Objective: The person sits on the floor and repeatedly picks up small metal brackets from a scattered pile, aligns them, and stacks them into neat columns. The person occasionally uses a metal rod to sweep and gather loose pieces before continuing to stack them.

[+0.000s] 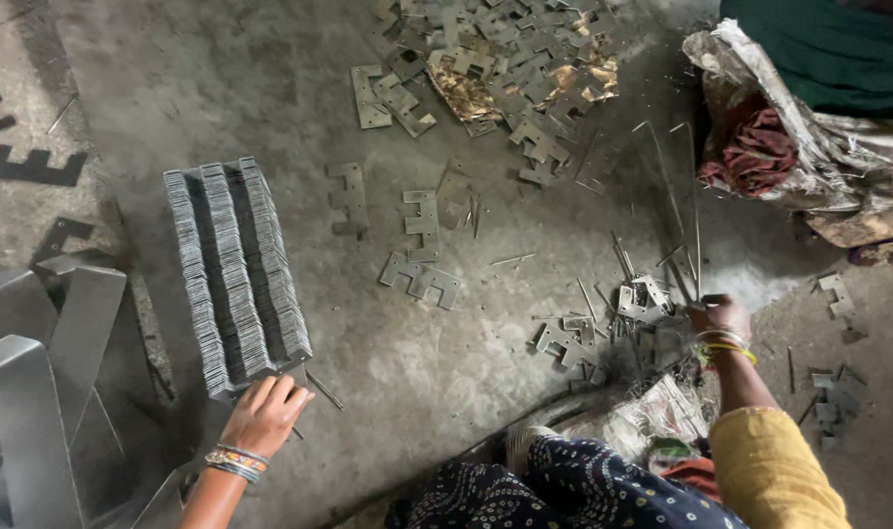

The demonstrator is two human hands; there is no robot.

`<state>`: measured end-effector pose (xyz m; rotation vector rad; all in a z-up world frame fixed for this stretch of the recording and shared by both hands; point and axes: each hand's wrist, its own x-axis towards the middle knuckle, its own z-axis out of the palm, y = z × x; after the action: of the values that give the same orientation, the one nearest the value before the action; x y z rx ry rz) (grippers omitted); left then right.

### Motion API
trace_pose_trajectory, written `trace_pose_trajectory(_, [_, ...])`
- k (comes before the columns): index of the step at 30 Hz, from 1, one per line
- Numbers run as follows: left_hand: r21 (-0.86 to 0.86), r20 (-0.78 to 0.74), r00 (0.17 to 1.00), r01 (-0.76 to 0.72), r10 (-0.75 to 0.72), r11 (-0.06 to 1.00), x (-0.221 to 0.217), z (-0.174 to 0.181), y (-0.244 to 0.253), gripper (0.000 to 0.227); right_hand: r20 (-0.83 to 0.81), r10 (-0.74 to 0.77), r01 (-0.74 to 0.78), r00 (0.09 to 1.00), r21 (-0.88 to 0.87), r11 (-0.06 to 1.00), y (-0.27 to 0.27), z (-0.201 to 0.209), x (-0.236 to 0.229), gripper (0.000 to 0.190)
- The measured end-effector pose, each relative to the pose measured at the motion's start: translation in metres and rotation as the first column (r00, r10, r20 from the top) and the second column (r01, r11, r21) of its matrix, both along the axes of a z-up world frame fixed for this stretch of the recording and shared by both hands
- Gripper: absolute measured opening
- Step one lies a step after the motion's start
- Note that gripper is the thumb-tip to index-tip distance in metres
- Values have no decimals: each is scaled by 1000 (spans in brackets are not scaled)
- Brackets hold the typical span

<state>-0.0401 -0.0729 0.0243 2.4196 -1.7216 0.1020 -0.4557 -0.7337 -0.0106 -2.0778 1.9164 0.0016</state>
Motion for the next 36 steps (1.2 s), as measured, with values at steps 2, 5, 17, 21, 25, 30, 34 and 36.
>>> trace_pose_trajectory(2, [-25,4,1000,2,-2,1000,-1,-1,-2,17,86,-8,9,996,-14,1000,-8,7,3,45])
trace_pose_trajectory(5, [-45,-41,998,36,-38,998,3,-2,-5,9,70,167,-160,983,-106,981,-14,9,9,39])
trace_pose_trajectory(17, [125,34,990,132,-137,983,15,-1,-22,29,505,-31,0,862,63,998,65,1,62,47])
trace_pose_trajectory(21, [4,20,995,99,-99,995,10,3,-21,32,669,-227,-55,707,373,926,134,-12,125,30])
trace_pose_trajectory(25, [26,-4,997,72,-72,997,9,5,-25,33,574,47,-274,818,316,908,226,-2,130,58])
trace_pose_trajectory(30, [31,-14,998,55,-54,998,10,-1,-23,34,547,277,-368,790,61,928,272,33,113,62])
trace_pose_trajectory(34, [34,-33,999,42,-41,999,12,-5,-21,33,661,341,-402,669,-64,913,208,45,178,22])
trace_pose_trajectory(36, [45,-49,999,23,-21,999,11,-7,-20,29,684,400,-405,610,-165,900,141,50,229,28])
